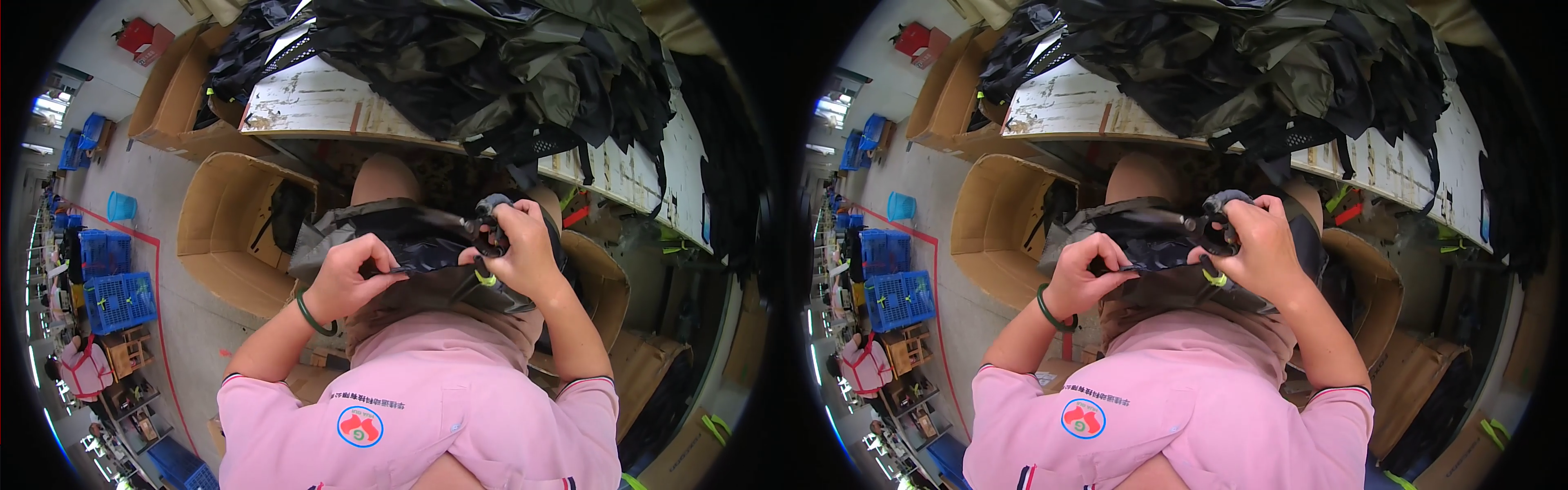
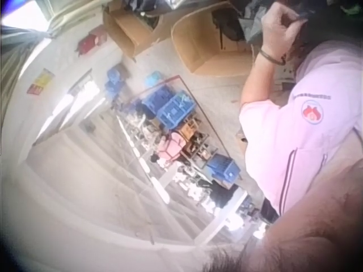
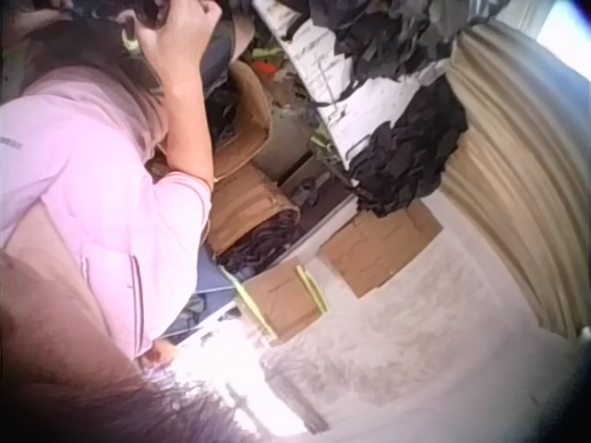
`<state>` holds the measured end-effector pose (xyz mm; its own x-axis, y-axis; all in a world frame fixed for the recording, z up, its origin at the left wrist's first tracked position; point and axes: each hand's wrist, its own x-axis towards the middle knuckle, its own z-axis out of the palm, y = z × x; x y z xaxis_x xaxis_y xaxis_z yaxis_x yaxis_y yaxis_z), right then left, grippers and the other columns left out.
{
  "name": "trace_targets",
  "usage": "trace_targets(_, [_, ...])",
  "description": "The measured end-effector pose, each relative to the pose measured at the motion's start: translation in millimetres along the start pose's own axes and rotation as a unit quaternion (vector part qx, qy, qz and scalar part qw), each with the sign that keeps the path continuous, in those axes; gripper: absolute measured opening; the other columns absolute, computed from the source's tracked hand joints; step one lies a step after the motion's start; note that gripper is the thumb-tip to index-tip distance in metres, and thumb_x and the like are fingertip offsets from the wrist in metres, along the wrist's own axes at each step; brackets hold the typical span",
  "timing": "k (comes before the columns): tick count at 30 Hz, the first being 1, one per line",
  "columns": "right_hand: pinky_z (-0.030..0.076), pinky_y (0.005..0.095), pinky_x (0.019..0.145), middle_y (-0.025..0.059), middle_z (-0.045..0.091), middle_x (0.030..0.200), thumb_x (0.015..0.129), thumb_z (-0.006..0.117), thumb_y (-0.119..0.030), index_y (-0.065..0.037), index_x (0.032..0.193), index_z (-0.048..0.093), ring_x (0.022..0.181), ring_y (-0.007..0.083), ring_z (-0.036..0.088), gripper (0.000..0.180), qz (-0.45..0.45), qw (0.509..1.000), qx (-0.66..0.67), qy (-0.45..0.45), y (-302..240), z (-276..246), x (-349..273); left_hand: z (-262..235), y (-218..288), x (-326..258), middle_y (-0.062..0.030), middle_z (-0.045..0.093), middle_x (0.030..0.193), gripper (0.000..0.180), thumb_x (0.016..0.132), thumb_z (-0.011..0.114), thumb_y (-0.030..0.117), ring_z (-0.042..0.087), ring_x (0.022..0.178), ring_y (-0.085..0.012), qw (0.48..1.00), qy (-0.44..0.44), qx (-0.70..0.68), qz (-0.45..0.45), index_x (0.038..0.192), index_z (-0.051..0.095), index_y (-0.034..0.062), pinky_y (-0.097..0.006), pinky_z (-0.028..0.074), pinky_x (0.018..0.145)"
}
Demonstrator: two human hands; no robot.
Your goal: Trimming excess material and threads from fabric outdoor gear using scissors.
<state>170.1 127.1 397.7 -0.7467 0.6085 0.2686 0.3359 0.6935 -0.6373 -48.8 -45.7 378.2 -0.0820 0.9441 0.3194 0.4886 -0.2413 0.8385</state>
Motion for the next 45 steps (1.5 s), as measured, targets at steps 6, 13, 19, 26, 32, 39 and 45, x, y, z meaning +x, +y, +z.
trace_targets(6, [0.038,0.0333,0.08,0.0017,0.054,0.064,0.054,0.09,-0.038,-0.007,0.079,0.055,0.056,0.0209,0.05,0.053,-0.036,0.987,0.005,-0.159,5,-13,-4,-5,-8,9,0.0046,0.059,0.079,0.02,0.077,0.078,0.004,0.05,0.067,-0.0014,0.923,-0.082,-0.262,-0.269,0.091,0.064,0.004,-0.017,0.042,0.062])
trace_targets(13, [0.038,0.0352,0.075,0.0052,0.058,0.061,0.062,0.084,-0.048,-0.007,0.075,0.054,0.061,0.0256,0.056,0.052,-0.045,0.966,-0.039,-0.251,0,-14,-2,-5,-7,10,0.0054,0.061,0.077,0.019,0.078,0.078,0.005,0.048,0.066,-0.0003,0.9,-0.105,-0.289,-0.309,0.092,0.066,0.0035,-0.017,0.039,0.06])
trace_targets(19, [0.038,0.035,0.074,0.0054,0.057,0.059,0.062,0.084,-0.049,-0.007,0.073,0.053,0.061,0.0262,0.056,0.053,-0.054,0.967,-0.032,-0.246,0,-9,-2,-5,-7,12,0.0055,0.063,0.078,0.018,0.079,0.077,0.006,0.047,0.064,0.0001,0.915,-0.107,-0.265,-0.284,0.092,0.066,0.0039,-0.017,0.038,0.057])
trace_targets(26, [0.038,0.0347,0.074,0.0092,0.06,0.061,0.064,0.081,-0.053,-0.006,0.073,0.057,0.062,0.0296,0.058,0.054,-0.023,0.959,-0.032,-0.279,-4,-8,-3,-7,-7,11,0.0049,0.063,0.078,0.018,0.079,0.077,0.007,0.048,0.063,-0.0004,0.922,-0.113,-0.244,-0.279,0.092,0.066,0.004,-0.018,0.038,0.057])
trace_targets(32, [0.041,0.0361,0.074,0.0094,0.061,0.063,0.062,0.083,-0.052,-0.004,0.073,0.058,0.064,0.0311,0.057,0.054,-0.012,0.958,-0.066,-0.279,-1,-7,-11,-8,-2,11,0.005,0.062,0.081,0.019,0.079,0.076,0.001,0.049,0.068,0.0002,0.919,-0.123,-0.238,-0.29,0.093,0.065,0.0041,-0.016,0.04,0.061])
trace_targets(39, [0.045,0.0409,0.074,0.0115,0.063,0.075,0.061,0.087,-0.021,-0.004,0.084,0.057,0.075,0.035,0.056,0.042,0.171,0.965,-0.031,-0.195,39,-37,-56,-24,-6,14,-0.0004,0.066,0.084,0.013,0.081,0.074,0.004,0.059,0.078,-0.0045,0.935,-0.087,-0.212,-0.269,0.091,0.067,0.0006,-0.02,0.048,0.071])
trace_targets(45, [0.047,0.0405,0.07,0.0141,0.064,0.081,0.068,0.074,-0.003,-0.003,0.087,0.056,0.078,0.0358,0.06,0.026,0.192,0.956,-0.073,-0.211,80,-46,-129,-54,0,28,0.0014,0.063,0.085,0.012,0.082,0.072,0.002,0.057,0.078,-0.0042,0.938,-0.067,-0.224,-0.256,0.09,0.063,0.0011,-0.02,0.047,0.072])
